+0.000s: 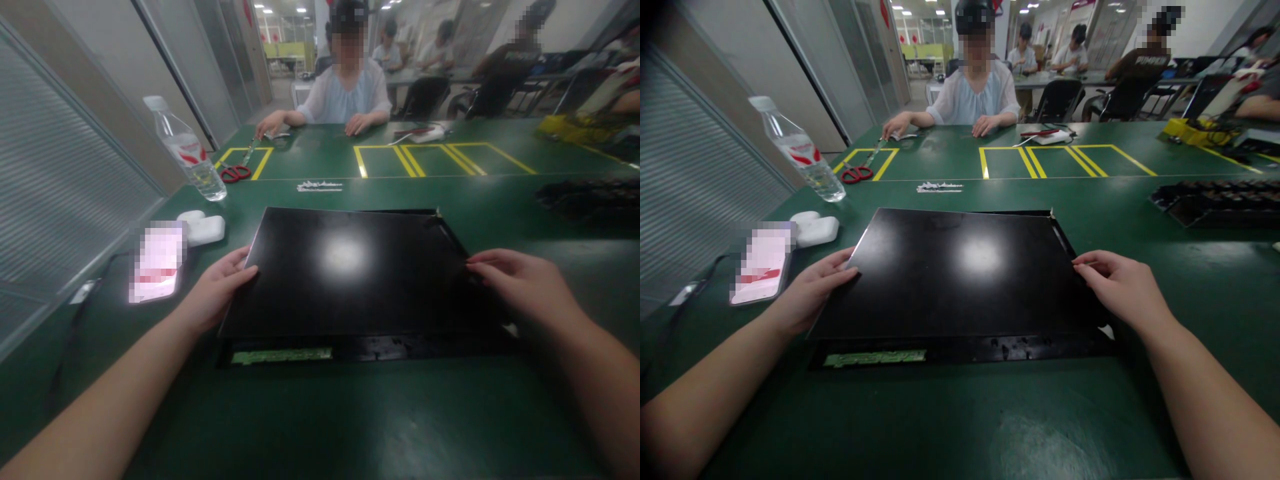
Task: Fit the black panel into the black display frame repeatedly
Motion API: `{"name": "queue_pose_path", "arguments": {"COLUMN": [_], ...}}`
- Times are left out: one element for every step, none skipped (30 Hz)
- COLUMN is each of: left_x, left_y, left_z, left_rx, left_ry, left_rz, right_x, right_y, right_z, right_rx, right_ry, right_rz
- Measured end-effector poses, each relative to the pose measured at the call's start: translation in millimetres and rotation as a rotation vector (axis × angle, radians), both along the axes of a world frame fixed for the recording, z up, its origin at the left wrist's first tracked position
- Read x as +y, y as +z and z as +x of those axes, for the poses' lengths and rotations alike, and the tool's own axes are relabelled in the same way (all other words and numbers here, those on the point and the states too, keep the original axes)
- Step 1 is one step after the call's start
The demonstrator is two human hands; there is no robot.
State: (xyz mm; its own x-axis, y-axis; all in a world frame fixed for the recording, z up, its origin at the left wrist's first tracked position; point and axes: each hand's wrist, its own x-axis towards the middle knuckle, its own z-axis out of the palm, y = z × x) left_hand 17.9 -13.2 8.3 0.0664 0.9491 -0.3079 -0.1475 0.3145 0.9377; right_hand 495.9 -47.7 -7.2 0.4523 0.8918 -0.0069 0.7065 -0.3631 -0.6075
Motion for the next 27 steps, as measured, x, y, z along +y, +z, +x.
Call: {"name": "queue_pose_path", "arguments": {"left_x": [-0.1, -0.1, 0.0, 0.1, 0.2, 0.4, 0.6, 0.7, 0.8, 0.9, 0.9, 0.8, 0.7, 0.6, 0.5, 0.4, 0.4, 0.4, 0.4, 0.6, 0.7, 0.8, 0.9, 0.9, 1.0, 1.0, 1.0], "left_y": [0.1, 0.0, -0.3, -0.7, -1.3, -1.8, -2.3, -2.6, -2.8, -2.7, -2.5, -2.2, -1.9, -1.7, -1.5, -1.5, -1.6, -1.7, -2.0, -2.2, -2.5, -2.6, -2.7, -2.8, -2.7, -2.7, -2.6], "left_z": [0.0, -0.3, -0.7, -1.3, -2.0, -2.8, -3.4, -3.9, -4.1, -4.1, -3.8, -3.3, -2.7, -2.2, -1.9, -1.7, -1.7, -1.8, -2.1, -2.5, -2.8, -3.1, -3.3, -3.4, -3.4, -3.3, -3.1], "left_rx": [0.003, 0.005, 0.007, 0.006, 0.005, 0.003, 0.001, 0.001, 0.001, 0.001, 0.001, 0.001, 0.002, 0.001, 0.000, -0.001, -0.003, -0.005, -0.006, -0.007, -0.008, -0.009, -0.011, -0.012, -0.013, -0.014, -0.015], "left_ry": [-0.003, -0.005, -0.006, -0.008, -0.009, -0.012, -0.016, -0.017, -0.017, -0.017, -0.013, -0.009, -0.005, -0.002, 0.000, 0.002, 0.003, 0.004, 0.006, 0.008, 0.007, 0.006, 0.004, 0.000, -0.002, -0.004, -0.005], "left_rz": [0.001, 0.004, 0.007, 0.008, 0.007, 0.004, 0.001, -0.002, -0.004, -0.004, -0.004, -0.004, -0.004, -0.004, -0.003, -0.004, -0.005, -0.007, -0.008, -0.009, -0.008, -0.006, -0.003, 0.000, 0.002, 0.005, 0.008], "right_x": [-0.2, -0.3, -0.2, -0.1, 0.1, 0.3, 0.4, 0.5, 0.5, 0.5, 0.4, 0.3, 0.2, 0.2, 0.2, 0.3, 0.4, 0.6, 0.7, 0.7, 0.6, 0.4, 0.1, -0.2, -0.4, -0.6, -0.7], "right_y": [0.6, 1.3, 1.8, 2.3, 2.6, 2.8, 2.8, 2.7, 2.5, 2.3, 1.9, 1.5, 0.9, 0.3, -0.4, -1.1, -1.6, -2.1, -2.3, -2.5, -2.4, -2.3, -2.2, -2.0, -1.8, -1.7, -1.6], "right_z": [-0.4, -0.8, -1.1, -1.3, -1.4, -1.5, -1.6, -1.7, -1.7, -1.7, -1.6, -1.4, -1.0, -0.3, 0.4, 1.2, 1.9, 2.5, 2.9, 3.1, 3.0, 2.6, 2.1, 1.5, 1.0, 0.6, 0.4], "right_rx": [0.001, 0.001, 0.000, -0.002, -0.006, -0.008, -0.010, -0.010, -0.009, -0.009, -0.012, -0.015, -0.017, -0.019, -0.020, -0.020, -0.018, -0.013, -0.007, 0.000, 0.005, 0.007, 0.006, 0.003, 0.001, 0.000, -0.001], "right_ry": [0.004, 0.007, 0.009, 0.012, 0.014, 0.018, 0.021, 0.023, 0.026, 0.027, 0.027, 0.027, 0.028, 0.031, 0.031, 0.030, 0.029, 0.024, 0.018, 0.015, 0.015, 0.015, 0.019, 0.025, 0.033, 0.041, 0.045], "right_rz": [0.004, 0.007, 0.009, 0.012, 0.018, 0.025, 0.036, 0.045, 0.049, 0.050, 0.048, 0.045, 0.042, 0.042, 0.045, 0.045, 0.044, 0.043, 0.041, 0.040, 0.044, 0.050, 0.057, 0.066, 0.076, 0.081, 0.083]}}
